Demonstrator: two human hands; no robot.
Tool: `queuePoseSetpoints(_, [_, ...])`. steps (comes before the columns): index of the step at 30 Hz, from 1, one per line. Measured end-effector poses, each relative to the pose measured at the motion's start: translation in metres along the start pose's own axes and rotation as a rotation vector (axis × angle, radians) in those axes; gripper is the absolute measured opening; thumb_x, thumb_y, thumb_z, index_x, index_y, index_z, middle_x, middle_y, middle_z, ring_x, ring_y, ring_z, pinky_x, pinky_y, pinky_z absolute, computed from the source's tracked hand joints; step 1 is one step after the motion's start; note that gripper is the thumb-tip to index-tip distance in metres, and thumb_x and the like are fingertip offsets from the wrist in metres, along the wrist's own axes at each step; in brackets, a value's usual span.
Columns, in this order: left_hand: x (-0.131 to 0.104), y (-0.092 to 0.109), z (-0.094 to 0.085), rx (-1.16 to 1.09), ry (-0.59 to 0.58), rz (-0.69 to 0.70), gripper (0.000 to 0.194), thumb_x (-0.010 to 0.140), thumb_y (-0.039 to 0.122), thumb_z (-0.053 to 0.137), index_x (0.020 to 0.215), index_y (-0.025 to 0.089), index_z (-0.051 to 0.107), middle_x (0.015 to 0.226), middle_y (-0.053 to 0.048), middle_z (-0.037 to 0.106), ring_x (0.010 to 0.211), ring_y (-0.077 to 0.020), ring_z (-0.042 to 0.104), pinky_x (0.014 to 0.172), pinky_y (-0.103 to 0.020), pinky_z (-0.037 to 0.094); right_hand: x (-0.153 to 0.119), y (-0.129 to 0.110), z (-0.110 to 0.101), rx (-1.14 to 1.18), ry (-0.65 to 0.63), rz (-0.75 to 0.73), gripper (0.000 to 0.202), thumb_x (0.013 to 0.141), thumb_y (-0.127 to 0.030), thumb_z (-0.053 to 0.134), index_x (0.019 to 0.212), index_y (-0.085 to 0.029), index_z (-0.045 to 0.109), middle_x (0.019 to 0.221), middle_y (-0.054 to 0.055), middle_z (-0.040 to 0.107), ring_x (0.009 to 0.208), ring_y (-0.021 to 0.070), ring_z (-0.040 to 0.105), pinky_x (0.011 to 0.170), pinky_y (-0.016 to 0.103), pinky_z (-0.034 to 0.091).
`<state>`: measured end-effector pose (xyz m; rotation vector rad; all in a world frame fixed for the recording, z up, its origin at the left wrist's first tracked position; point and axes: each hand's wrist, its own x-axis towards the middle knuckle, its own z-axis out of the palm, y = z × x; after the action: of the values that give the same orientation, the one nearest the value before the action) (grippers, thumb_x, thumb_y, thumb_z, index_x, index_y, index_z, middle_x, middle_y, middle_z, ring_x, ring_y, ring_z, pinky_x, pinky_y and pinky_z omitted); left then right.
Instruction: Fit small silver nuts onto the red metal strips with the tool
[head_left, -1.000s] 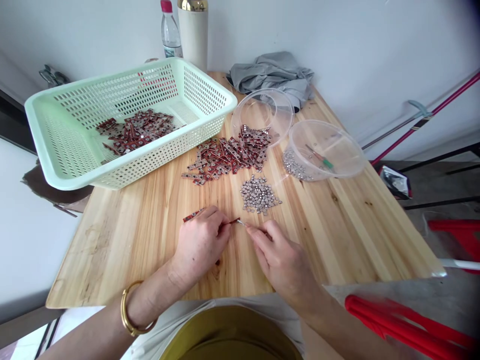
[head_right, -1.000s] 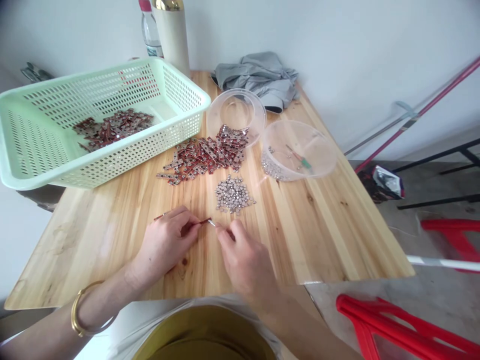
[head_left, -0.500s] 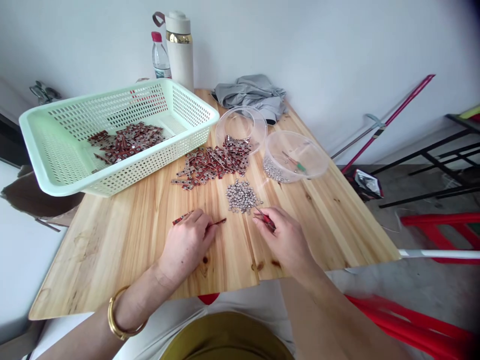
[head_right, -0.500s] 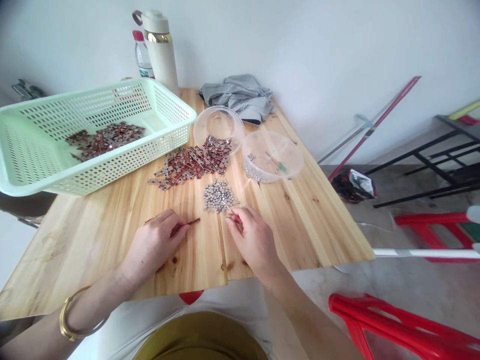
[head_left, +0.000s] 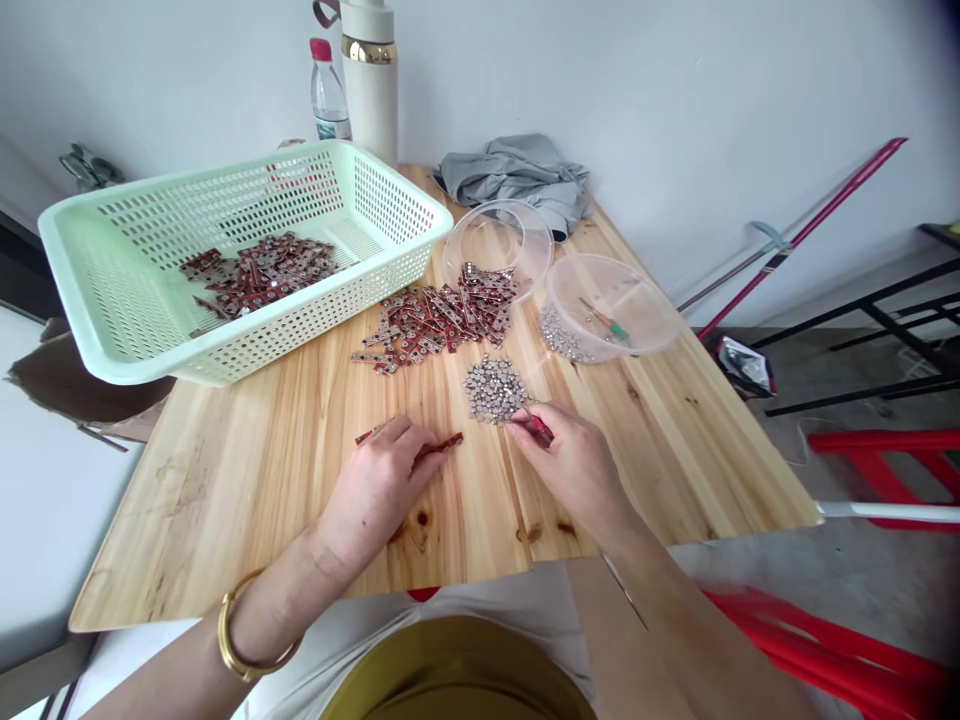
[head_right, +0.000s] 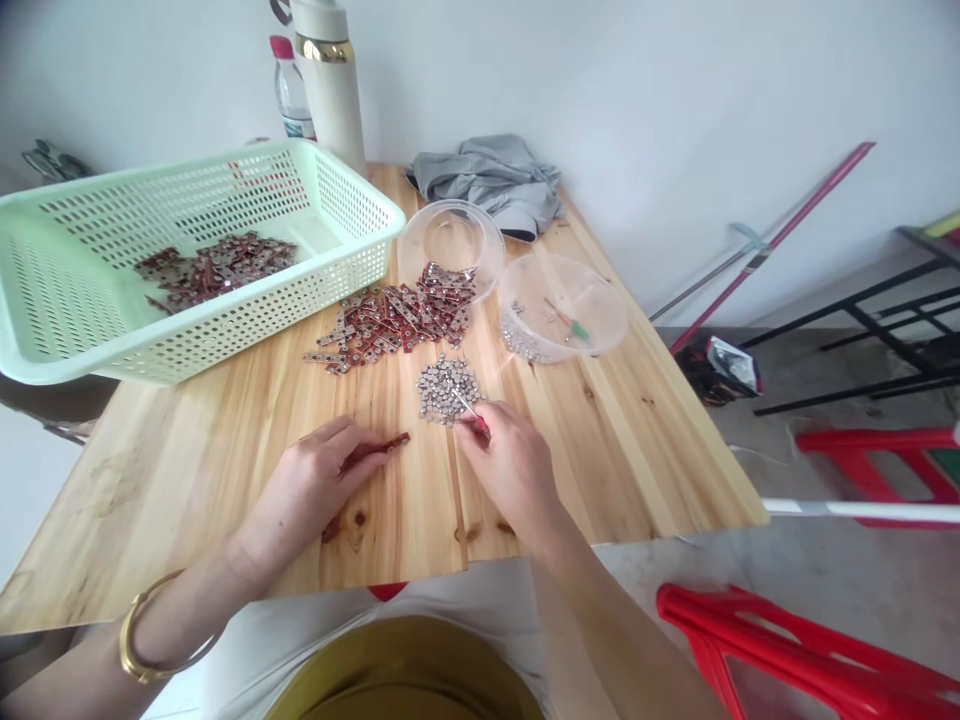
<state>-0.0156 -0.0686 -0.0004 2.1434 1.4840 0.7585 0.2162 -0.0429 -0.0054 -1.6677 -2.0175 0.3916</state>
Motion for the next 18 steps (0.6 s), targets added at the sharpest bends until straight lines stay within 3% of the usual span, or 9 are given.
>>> queuePoseSetpoints(5, [-0.001, 0.000, 0.002, 0.007, 0.017, 0.025, 0.014, 0.091, 0.026, 0.060, 0.085, 0.015, 0.068, 0.077, -0.003, 0.059, 0.068, -0.0148, 0.059, 0.061, -0.027, 0.047, -0.002, -0.005, 0.004, -0.084, 0.022, -0.033, 0.012, 0.089, -0.031, 0.058, 0.084, -0.021, 0.062, 0.084, 0.002, 0.067, 0.077, 0.0195, 0.063, 0.070, 0.030, 0.044])
queuePoseSetpoints(12, [-0.001, 0.001, 0.001, -0.011, -0.047, -0.084, 0.004, 0.084, 0.012, 0.064, 0.084, 0.016, 0.065, 0.083, -0.002, 0.061, 0.065, -0.0129, 0.057, 0.060, -0.026, 0.046, 0.001, -0.009, 0.006, -0.034, 0.000, -0.085, 0.008, 0.088, -0.022, 0.060, 0.079, -0.021, 0.060, 0.081, 0.001, 0.065, 0.074, 0.0177, 0.061, 0.069, 0.030, 0.045])
queuePoseSetpoints(18, [0.004, 0.004, -0.002, -0.049, -0.093, -0.174, 0.005, 0.084, 0.015, 0.065, 0.085, 0.020, 0.065, 0.082, 0.000, 0.066, 0.077, -0.0160, 0.063, 0.068, -0.028, 0.047, -0.007, -0.036, 0.010, 0.119, -0.043, -0.311, 0.011, 0.094, -0.019, 0.051, 0.090, -0.021, 0.062, 0.086, 0.004, 0.065, 0.077, 0.0151, 0.062, 0.069, 0.027, 0.048])
